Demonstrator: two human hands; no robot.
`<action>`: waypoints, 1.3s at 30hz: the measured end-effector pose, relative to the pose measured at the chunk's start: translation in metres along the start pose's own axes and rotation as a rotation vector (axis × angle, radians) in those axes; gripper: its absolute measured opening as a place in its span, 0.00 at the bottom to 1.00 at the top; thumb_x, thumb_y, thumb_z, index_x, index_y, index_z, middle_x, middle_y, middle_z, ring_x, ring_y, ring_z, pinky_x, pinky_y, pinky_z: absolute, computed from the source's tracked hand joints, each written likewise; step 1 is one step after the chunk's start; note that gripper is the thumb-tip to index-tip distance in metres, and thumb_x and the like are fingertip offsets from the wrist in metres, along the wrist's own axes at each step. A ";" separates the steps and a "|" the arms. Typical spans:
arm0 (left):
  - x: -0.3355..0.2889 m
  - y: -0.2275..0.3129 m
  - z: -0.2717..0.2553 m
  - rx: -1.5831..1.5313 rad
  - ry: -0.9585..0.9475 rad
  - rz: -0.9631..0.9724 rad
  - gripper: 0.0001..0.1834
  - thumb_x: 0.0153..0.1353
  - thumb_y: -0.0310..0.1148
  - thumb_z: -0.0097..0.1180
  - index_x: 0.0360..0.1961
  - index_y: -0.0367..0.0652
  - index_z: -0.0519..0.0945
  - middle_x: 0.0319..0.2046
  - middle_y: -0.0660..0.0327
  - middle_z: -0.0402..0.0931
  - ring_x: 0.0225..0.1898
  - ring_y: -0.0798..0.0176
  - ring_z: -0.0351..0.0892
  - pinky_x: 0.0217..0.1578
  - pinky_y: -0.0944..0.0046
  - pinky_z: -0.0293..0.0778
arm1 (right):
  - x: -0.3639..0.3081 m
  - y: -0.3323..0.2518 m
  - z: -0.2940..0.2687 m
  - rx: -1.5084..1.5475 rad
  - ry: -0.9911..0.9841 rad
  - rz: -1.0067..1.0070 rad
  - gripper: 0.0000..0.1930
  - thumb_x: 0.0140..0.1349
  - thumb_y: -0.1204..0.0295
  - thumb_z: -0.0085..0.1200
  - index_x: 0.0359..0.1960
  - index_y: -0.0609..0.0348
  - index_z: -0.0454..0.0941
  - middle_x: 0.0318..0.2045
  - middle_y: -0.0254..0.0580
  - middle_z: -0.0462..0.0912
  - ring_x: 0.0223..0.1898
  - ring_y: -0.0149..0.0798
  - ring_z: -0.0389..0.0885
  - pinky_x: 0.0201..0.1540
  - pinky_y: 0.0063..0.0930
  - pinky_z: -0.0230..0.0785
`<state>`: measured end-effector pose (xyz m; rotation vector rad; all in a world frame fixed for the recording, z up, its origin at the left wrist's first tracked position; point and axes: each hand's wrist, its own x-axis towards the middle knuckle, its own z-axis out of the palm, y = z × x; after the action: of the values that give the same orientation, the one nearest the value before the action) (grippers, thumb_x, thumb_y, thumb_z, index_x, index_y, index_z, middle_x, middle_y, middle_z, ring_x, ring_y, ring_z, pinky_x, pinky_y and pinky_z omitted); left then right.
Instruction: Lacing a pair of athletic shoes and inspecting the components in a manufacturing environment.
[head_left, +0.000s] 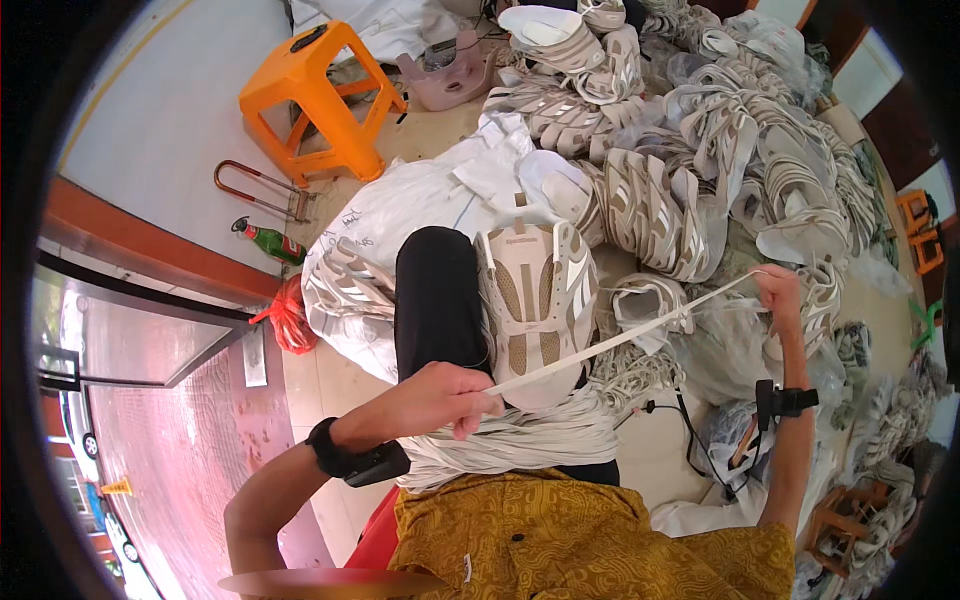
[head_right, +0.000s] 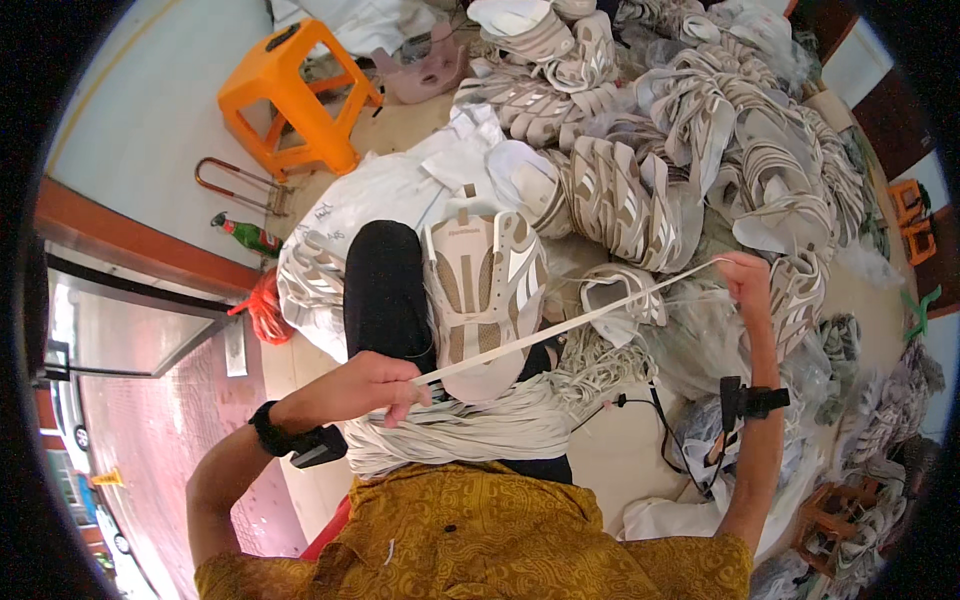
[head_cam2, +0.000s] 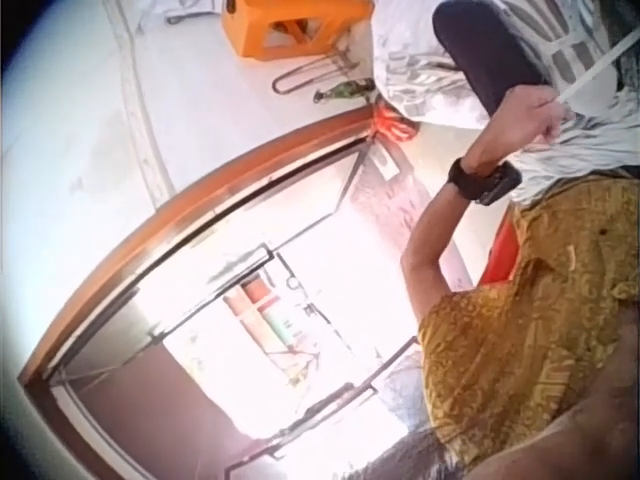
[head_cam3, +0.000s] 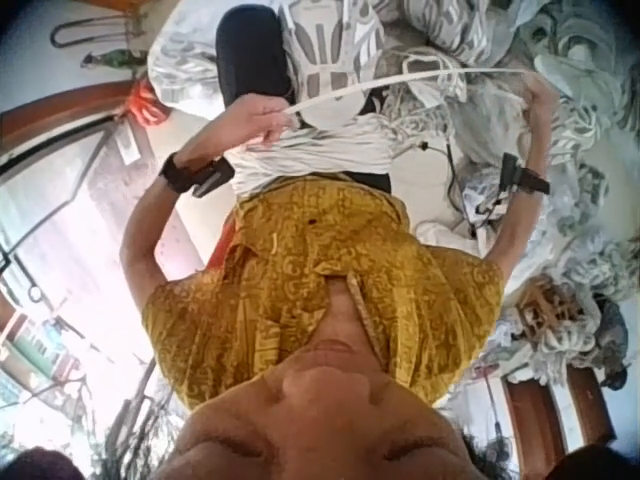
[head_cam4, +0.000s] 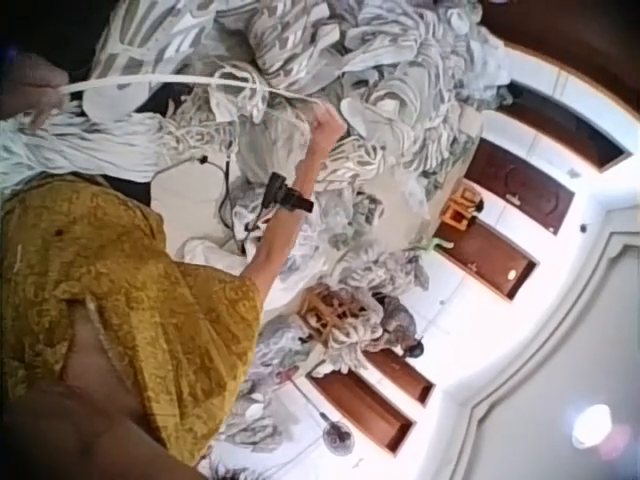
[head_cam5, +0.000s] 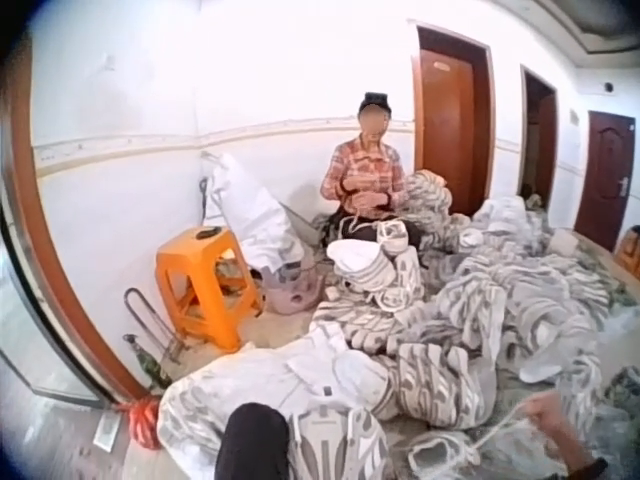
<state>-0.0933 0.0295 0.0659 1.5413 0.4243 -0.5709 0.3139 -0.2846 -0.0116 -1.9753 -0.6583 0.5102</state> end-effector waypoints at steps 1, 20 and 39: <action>0.004 0.003 0.002 0.012 -0.032 0.015 0.14 0.62 0.34 0.42 0.34 0.33 0.74 0.17 0.64 0.70 0.20 0.73 0.69 0.23 0.74 0.66 | 0.003 0.010 -0.006 -0.115 0.013 0.047 0.11 0.47 0.70 0.53 0.32 0.63 0.78 0.14 0.29 0.69 0.14 0.23 0.63 0.17 0.19 0.51; 0.077 -0.009 0.041 -1.099 0.256 0.112 0.14 0.61 0.32 0.36 0.41 0.39 0.72 0.35 0.63 0.72 0.37 0.69 0.72 0.38 0.66 0.70 | -0.070 -0.151 0.247 -0.508 -0.143 -1.419 0.06 0.37 0.71 0.48 0.19 0.57 0.68 0.21 0.34 0.63 0.30 0.34 0.65 0.26 0.25 0.57; 0.058 -0.042 0.034 0.801 0.573 0.719 0.09 0.43 0.19 0.50 0.30 0.35 0.73 0.28 0.55 0.70 0.33 0.53 0.71 0.34 0.64 0.69 | -0.067 -0.107 0.290 0.387 -0.122 -0.347 0.06 0.41 0.81 0.57 0.24 0.64 0.76 0.22 0.39 0.74 0.25 0.31 0.71 0.29 0.20 0.63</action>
<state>-0.0748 -0.0068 -0.0019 2.4660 0.0179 0.3390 0.0642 -0.0927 -0.0434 -1.4401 -0.8859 0.5024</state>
